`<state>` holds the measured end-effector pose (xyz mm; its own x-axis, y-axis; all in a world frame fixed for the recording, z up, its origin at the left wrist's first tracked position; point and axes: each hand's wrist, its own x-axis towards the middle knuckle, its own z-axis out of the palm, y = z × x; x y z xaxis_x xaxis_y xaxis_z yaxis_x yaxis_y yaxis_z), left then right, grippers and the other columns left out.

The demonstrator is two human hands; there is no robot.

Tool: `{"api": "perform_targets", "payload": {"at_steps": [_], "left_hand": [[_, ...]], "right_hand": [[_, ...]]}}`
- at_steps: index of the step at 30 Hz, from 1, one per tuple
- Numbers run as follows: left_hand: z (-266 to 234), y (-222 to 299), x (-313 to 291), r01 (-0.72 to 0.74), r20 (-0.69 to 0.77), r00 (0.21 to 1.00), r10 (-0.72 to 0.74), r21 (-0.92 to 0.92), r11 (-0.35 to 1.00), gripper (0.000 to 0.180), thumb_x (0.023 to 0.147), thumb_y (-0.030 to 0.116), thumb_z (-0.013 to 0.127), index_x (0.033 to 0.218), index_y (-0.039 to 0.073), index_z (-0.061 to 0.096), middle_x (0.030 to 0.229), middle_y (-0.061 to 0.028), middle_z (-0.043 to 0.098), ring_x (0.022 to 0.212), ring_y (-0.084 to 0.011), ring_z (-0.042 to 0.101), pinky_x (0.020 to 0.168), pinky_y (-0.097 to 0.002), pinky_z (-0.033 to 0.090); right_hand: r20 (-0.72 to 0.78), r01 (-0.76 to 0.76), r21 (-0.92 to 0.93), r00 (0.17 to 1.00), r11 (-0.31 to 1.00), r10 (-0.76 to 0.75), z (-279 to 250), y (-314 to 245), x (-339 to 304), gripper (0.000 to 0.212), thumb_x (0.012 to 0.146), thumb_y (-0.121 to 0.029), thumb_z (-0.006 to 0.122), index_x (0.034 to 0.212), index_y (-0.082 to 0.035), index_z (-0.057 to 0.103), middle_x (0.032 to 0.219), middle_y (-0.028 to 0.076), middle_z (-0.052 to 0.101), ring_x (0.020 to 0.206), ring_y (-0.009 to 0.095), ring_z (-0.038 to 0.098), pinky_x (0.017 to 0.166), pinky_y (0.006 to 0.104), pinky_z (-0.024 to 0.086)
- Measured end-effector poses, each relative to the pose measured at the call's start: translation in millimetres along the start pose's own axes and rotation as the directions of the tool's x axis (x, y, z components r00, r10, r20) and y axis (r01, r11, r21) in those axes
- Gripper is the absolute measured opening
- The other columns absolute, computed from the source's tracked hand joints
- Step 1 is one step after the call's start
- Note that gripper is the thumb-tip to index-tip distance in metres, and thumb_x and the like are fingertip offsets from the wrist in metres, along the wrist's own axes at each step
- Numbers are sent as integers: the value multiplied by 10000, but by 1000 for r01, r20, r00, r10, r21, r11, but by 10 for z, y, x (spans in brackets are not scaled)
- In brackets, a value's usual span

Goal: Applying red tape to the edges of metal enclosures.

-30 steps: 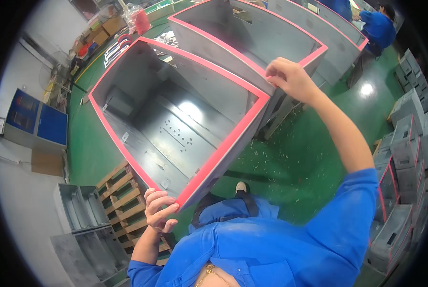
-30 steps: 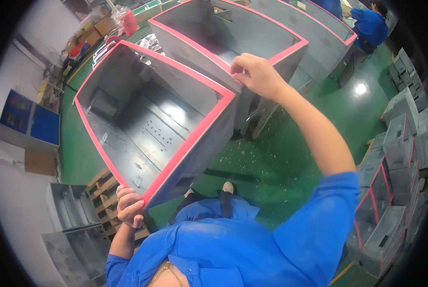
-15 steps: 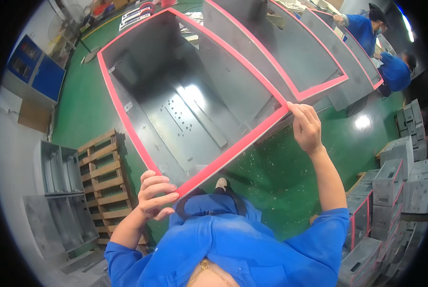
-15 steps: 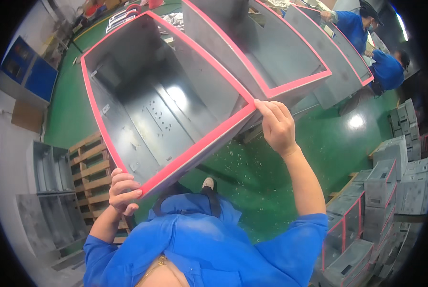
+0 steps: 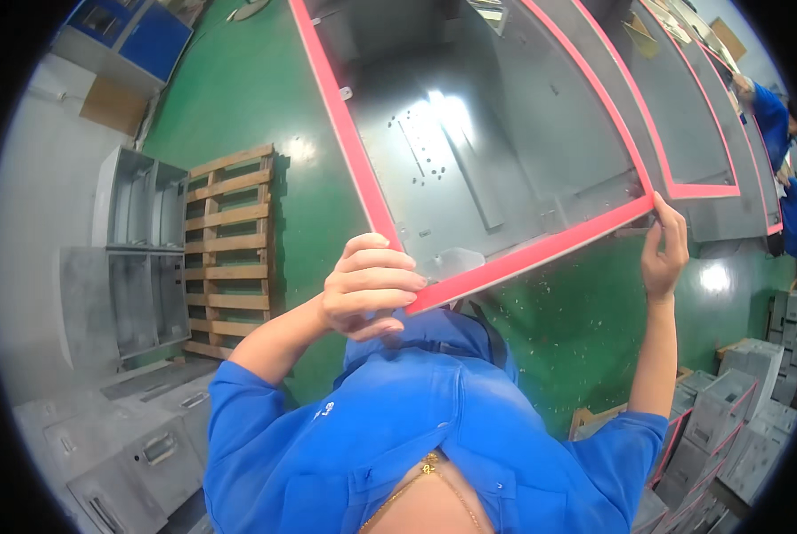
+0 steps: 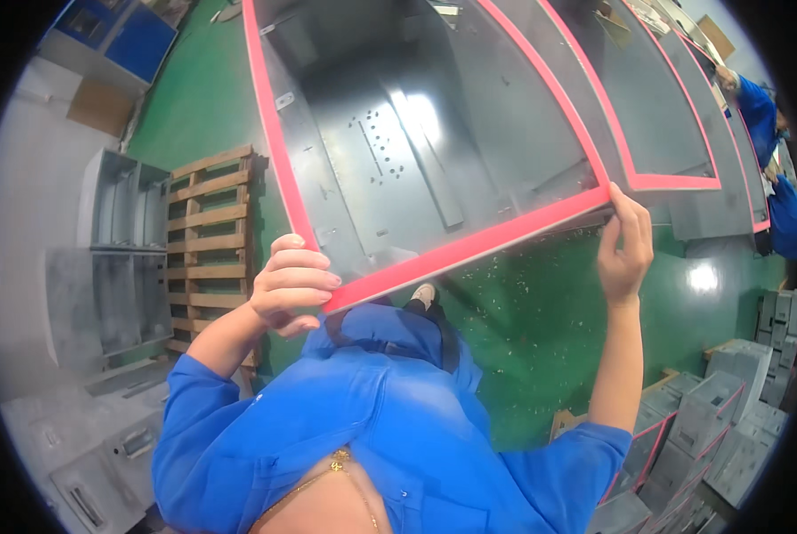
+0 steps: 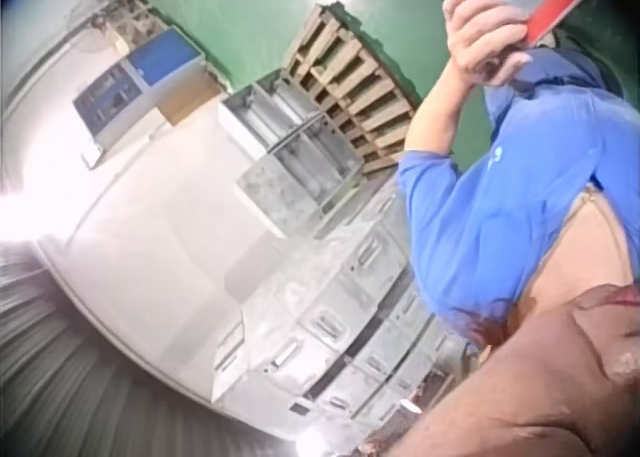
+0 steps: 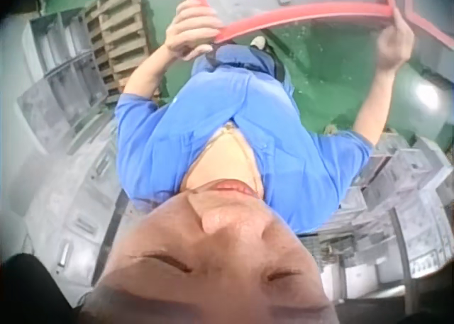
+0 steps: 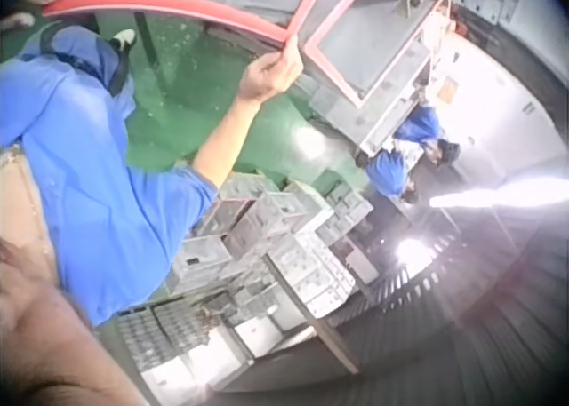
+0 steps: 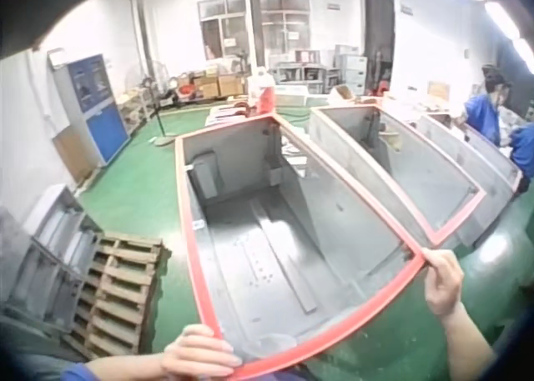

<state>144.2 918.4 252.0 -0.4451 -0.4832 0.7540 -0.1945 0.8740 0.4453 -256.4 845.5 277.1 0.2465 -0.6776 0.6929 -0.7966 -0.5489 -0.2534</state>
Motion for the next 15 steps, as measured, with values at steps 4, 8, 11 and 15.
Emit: {"api": "perform_targets", "payload": {"at_steps": [4,8,11,15], "left_hand": [[11,-15,7,-13,-14,1000,13,-1,1000,262,829,317,584,936,78,562,949,-90,644,919,-250,566,890,-419,346],[37,-12,-12,-25,-44,999,25,6,1000,233,832,284,592,929,77,548,942,-89,646,908,-250,570,874,-413,353],[45,-20,-7,-32,-49,998,32,2,999,230,822,271,617,923,77,549,934,-90,647,903,-247,573,870,-410,360],[47,-29,23,-28,-30,999,29,20,999,228,814,276,630,906,80,557,927,-84,649,899,-246,575,891,-418,356]], "right_hand": [[17,-30,-3,999,1000,30,-6,-3,2,351,780,136,461,1094,26,573,1018,128,608,932,237,582,814,317,460],[17,-35,20,999,999,35,13,6,3,320,802,119,459,1080,18,581,1026,123,605,944,233,580,815,309,467],[40,-60,38,997,998,58,-24,9,20,291,813,99,469,1070,22,583,1027,122,602,951,229,576,824,310,461],[73,-72,75,995,995,67,-106,-50,113,267,825,71,482,1060,10,592,1032,124,592,961,232,568,827,306,450]]}}
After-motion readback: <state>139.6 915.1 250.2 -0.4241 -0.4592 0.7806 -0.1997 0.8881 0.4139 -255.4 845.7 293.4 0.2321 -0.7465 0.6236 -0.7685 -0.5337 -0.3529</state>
